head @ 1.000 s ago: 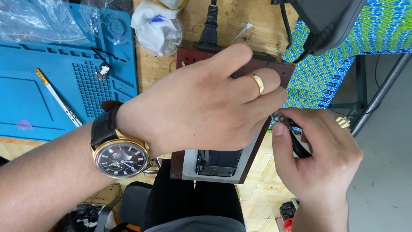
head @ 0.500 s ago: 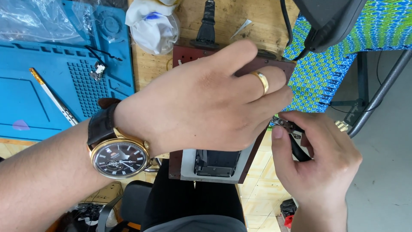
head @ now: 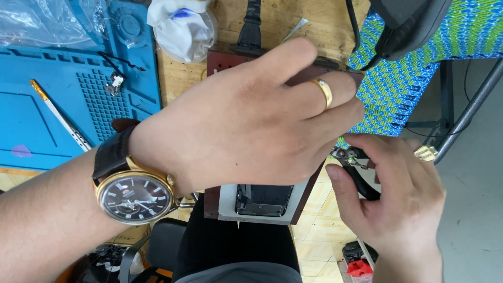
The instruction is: Removing the front camera assembly and ribbon cables from a mobile phone screen using small pliers.
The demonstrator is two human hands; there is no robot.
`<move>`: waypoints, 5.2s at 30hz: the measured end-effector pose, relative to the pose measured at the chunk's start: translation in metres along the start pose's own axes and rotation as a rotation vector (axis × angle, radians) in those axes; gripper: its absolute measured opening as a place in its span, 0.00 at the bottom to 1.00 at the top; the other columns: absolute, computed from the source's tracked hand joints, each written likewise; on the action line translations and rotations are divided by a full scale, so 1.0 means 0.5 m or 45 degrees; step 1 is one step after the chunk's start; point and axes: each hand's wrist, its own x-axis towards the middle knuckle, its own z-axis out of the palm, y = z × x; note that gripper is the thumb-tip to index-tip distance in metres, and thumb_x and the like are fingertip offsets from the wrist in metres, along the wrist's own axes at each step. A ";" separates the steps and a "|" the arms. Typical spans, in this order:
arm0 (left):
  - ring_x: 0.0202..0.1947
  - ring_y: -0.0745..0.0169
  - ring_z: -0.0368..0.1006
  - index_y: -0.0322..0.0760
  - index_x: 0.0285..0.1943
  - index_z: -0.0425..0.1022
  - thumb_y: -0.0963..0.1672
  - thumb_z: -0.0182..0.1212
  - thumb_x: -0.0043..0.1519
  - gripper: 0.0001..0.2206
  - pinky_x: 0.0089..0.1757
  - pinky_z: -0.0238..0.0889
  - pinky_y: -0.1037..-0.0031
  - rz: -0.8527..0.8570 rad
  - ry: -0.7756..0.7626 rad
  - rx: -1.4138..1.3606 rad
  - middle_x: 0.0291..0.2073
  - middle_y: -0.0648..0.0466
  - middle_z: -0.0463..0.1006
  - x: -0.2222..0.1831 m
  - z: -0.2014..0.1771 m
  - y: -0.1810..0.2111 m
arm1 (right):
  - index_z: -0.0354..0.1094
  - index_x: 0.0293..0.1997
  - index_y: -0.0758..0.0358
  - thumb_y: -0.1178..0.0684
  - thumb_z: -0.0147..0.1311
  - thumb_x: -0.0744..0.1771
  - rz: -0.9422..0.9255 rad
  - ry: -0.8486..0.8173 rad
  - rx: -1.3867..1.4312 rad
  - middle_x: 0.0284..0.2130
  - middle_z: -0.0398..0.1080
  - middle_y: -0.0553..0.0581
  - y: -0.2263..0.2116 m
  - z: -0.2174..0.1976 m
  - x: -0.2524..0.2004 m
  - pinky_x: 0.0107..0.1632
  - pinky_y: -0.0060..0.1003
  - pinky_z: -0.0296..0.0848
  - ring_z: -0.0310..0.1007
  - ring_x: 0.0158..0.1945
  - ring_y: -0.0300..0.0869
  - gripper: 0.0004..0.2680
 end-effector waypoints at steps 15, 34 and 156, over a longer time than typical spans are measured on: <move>0.44 0.64 0.64 0.56 0.38 0.72 0.44 0.52 0.78 0.13 0.45 0.54 0.71 -0.132 0.212 -0.023 0.37 0.65 0.67 -0.021 0.021 0.009 | 0.67 0.25 0.57 0.69 0.74 0.66 -1.089 0.138 0.047 0.28 0.70 0.53 0.076 -0.006 0.144 0.36 0.44 0.56 0.61 0.30 0.50 0.16; 0.49 0.63 0.61 0.57 0.38 0.79 0.46 0.52 0.79 0.15 0.49 0.55 0.70 -0.215 0.313 0.058 0.42 0.66 0.71 -0.023 0.052 0.034 | 0.60 0.20 0.58 0.77 0.55 0.63 -1.230 -0.066 -0.023 0.19 0.53 0.55 0.091 -0.005 0.175 0.34 0.49 0.50 0.48 0.27 0.53 0.16; 0.71 0.50 0.64 0.46 0.69 0.74 0.57 0.44 0.76 0.23 0.65 0.55 0.53 -1.108 -0.098 -0.383 0.69 0.48 0.71 -0.134 -0.066 0.265 | 0.76 0.37 0.64 0.54 0.54 0.73 -1.862 -0.228 -0.487 0.31 0.72 0.57 0.037 -0.068 0.259 0.30 0.39 0.57 0.60 0.23 0.47 0.09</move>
